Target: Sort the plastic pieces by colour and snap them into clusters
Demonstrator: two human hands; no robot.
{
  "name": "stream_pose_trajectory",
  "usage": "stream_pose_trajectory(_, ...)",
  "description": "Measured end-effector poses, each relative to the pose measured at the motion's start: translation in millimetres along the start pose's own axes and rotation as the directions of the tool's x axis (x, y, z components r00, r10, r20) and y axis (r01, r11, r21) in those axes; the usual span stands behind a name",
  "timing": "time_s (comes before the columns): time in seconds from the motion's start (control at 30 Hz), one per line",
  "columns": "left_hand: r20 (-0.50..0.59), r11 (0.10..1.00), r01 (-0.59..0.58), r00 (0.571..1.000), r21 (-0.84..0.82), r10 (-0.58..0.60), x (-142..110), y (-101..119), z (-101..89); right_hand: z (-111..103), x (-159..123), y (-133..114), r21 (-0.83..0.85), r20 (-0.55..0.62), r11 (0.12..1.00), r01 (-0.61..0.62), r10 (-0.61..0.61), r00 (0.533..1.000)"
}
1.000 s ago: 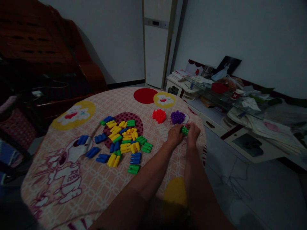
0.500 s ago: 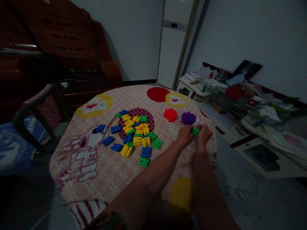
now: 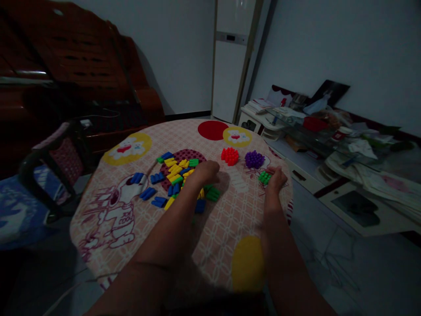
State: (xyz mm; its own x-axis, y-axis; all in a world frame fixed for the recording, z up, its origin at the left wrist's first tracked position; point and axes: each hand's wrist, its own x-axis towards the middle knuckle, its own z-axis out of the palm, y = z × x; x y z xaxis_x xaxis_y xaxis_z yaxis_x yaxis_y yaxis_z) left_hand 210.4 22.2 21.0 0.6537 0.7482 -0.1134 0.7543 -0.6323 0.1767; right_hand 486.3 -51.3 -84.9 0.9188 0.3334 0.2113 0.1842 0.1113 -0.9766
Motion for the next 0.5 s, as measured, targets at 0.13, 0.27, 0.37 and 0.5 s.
stream_pose_trajectory(0.13, 0.093, 0.997, 0.014, 0.995, 0.082, -0.021, -20, -17, 10.3, 0, -2, -3, 0.047, -0.003, 0.999, -0.002, 0.003, 1.0)
stream_pose_trajectory(0.27, 0.064, 0.998, -0.001, 0.998, 0.058, -0.002, -23, -21, 14.3, -2, -6, -8, 0.067, -0.011, 0.998, -0.01, 0.011, 1.0)
stream_pose_trajectory(0.37, -0.048, 0.999, 0.028, 0.998, -0.042, -0.03, -20, -18, 9.7, -5, -13, -11, 0.057, -0.018, 0.998, 0.001, 0.0, 1.0)
stream_pose_trajectory(0.5, -0.229, 0.955, -0.113, 0.972, -0.275, 0.049, -8, 10, 5.1, -8, -21, -13, 0.045, -0.048, 0.999, 0.031, -0.029, 0.998)
